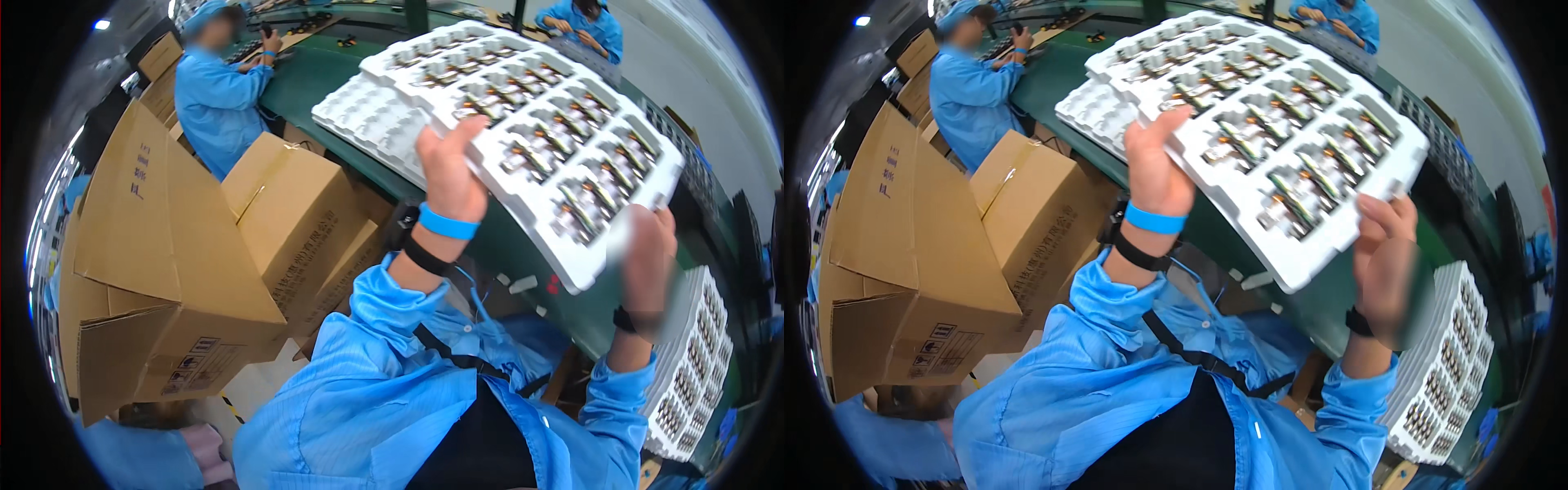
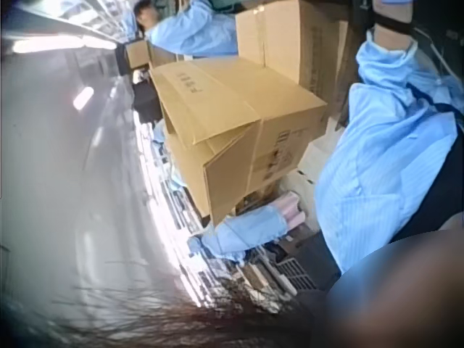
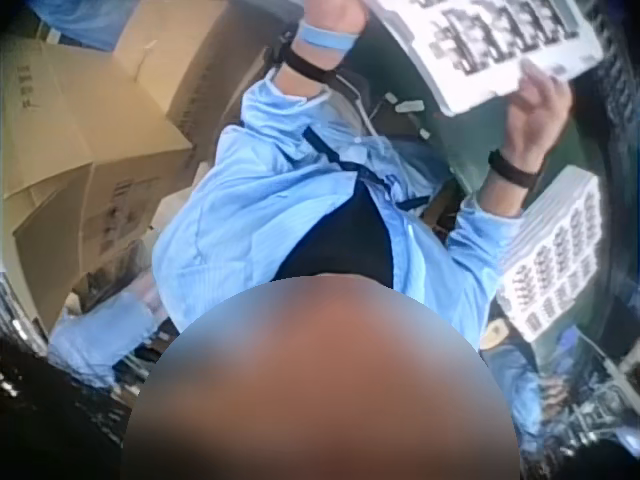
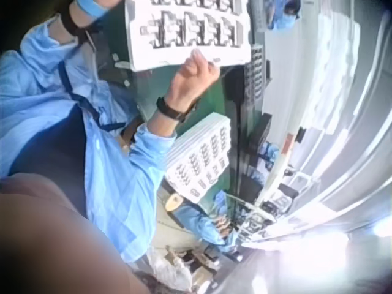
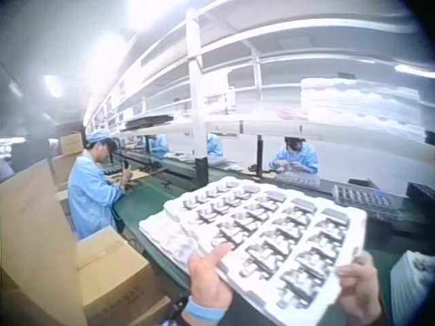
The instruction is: Assembling small electronic components with yellow and red parts into black housings at a workbench.
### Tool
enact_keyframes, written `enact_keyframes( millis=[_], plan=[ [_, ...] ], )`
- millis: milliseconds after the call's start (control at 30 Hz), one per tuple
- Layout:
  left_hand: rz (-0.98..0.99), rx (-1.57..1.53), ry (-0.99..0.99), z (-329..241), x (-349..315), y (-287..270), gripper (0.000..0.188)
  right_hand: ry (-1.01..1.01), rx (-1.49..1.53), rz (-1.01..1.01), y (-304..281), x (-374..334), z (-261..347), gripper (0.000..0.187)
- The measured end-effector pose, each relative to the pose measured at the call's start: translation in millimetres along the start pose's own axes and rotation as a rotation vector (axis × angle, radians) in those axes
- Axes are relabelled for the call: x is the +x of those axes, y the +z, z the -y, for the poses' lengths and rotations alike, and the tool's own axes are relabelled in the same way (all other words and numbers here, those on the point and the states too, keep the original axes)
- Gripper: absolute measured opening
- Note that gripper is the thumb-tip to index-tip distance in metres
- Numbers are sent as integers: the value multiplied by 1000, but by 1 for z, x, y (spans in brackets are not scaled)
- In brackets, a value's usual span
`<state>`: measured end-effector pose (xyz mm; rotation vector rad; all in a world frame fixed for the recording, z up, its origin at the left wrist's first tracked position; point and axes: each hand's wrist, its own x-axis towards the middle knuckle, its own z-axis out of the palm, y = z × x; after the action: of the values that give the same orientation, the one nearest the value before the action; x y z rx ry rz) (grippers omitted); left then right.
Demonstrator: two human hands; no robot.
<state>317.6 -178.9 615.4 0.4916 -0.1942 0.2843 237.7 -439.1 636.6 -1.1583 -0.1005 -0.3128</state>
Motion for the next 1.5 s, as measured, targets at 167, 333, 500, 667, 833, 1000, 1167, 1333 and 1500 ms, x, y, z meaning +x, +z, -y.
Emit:
enact_keyframes(
  millis=[167, 333, 500, 667, 833, 1000, 1167, 1333, 1500],
  plan=[
    [-133, 21, 160, -27, 88, -90, 28, 206, -30, 238, 66, 106, -91, 28],
    [-274, -64, 115, -9, 168, -191, 37, 293, -119, 267, 100, 182, -188, 32],
    [-271, -99, -24, -13, 184, -261, 40, 425, -103, 147, 115, 181, -247, 35],
    [-512, 357, -277, -35, 162, -234, 42, 514, -196, 86, 97, 184, -254, 25],
    [-484, 889, 70, -47, 89, -198, 30, 636, -436, 205, 116, 192, -233, 23],
    [-112, 1589, 598, -10, 47, -183, 45, 645, -922, 309, 103, 177, -177, 25],
    [349, 2037, 599, 36, 35, -187, 57, 147, -822, 576, 96, 111, -79, 23],
    [444, 2101, 717, 40, 45, -210, 55, -199, -820, 216, 58, -22, 36, 26],
    [536, 2108, 578, 37, 43, -204, 64, -261, -898, 129, -29, -86, 35, 21]
  ],
)
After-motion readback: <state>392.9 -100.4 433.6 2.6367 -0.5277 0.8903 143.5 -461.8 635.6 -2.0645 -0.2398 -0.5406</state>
